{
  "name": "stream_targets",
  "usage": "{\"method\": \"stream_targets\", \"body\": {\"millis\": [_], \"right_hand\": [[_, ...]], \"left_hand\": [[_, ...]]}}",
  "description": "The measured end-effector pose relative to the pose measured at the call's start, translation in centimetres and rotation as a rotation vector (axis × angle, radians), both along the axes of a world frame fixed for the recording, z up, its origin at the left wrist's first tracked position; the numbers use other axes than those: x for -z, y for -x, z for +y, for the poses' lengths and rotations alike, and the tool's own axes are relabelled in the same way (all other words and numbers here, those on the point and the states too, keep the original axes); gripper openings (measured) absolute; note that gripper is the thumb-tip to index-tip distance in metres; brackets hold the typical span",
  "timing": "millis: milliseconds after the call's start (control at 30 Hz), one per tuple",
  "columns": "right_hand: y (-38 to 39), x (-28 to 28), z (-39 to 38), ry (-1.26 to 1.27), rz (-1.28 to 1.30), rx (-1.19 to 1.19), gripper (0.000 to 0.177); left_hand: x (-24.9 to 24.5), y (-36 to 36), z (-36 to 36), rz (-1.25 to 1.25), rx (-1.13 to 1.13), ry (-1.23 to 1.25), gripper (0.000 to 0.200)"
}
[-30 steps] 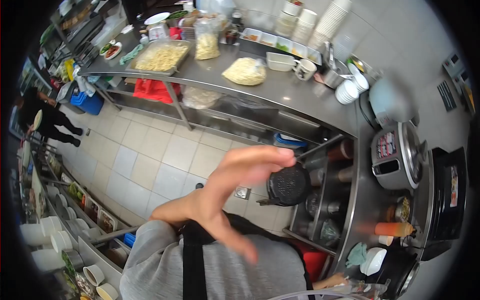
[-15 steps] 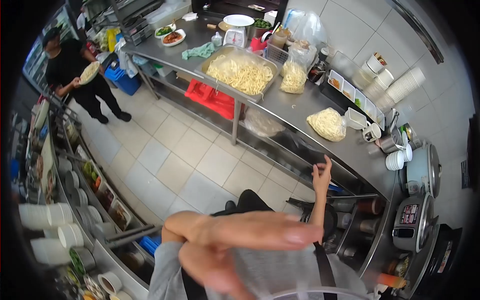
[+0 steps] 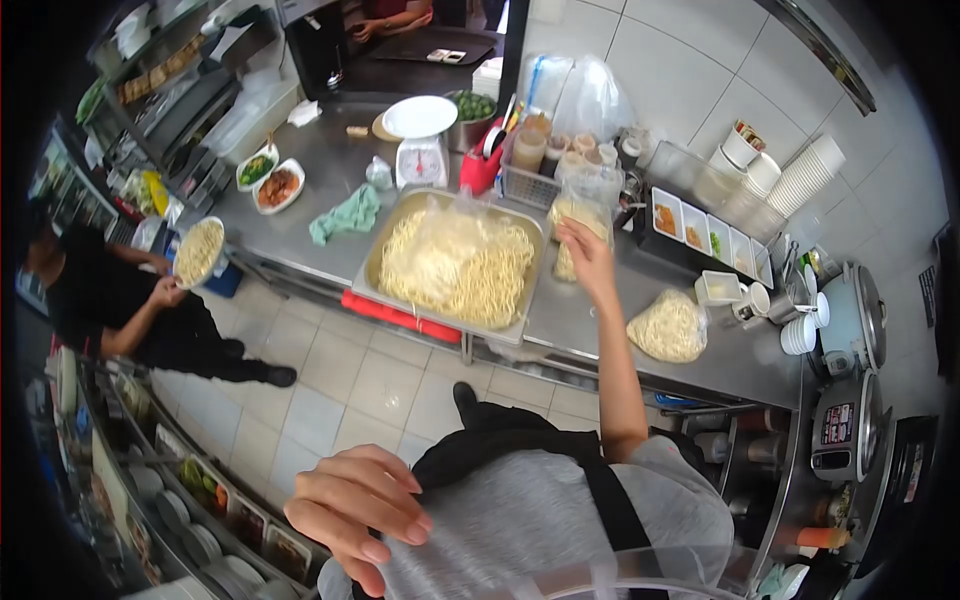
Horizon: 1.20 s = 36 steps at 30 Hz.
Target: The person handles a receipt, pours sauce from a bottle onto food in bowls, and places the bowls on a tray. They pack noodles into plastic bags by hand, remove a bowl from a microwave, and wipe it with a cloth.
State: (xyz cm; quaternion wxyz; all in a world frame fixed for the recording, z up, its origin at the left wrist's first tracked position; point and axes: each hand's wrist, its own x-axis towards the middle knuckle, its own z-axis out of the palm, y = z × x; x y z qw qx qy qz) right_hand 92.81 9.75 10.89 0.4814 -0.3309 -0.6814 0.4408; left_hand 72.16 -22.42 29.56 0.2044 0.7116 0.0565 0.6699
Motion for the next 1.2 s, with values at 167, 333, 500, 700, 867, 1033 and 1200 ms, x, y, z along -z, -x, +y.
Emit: {"method": "stream_targets", "body": {"millis": [167, 333, 500, 700, 867, 1033, 1200], "right_hand": [[4.7, 0.3, 7.4, -0.338, -0.751, 0.411, 0.042], [-0.2, 2.7, 10.2, -0.207, -1.170, 0.837, 0.046], [0.2, 2.2, 9.9, -0.032, -1.307, 0.963, 0.050], [5.4, 1.0, 13.3, -0.396, -0.862, 0.857, 0.052], [8.9, -0.2, 14.8, -0.155, -1.204, 1.068, 0.066], [6.2, 1.1, 18.9, 0.044, -1.248, 1.141, 0.078], [7.2, -0.8, 19.8, 0.482, -1.419, 1.068, 0.098]], "left_hand": [[3.6, 7.7, 0.7, -0.097, -0.296, 0.234, 0.038], [8.0, 12.9, -0.9, -0.536, -0.832, 0.588, 0.039], [10.3, 20.6, 1.4, -0.795, -0.759, 0.703, 0.036], [8.4, 31.3, 6.5, -0.587, -0.577, 0.781, 0.026], [10.3, 38.4, 7.6, -0.599, -0.443, 1.111, 0.030], [15.0, 44.4, 10.6, -0.930, -0.472, 1.306, 0.054], [25.6, 52.9, 15.9, -1.130, -0.716, 1.406, 0.055]]}}
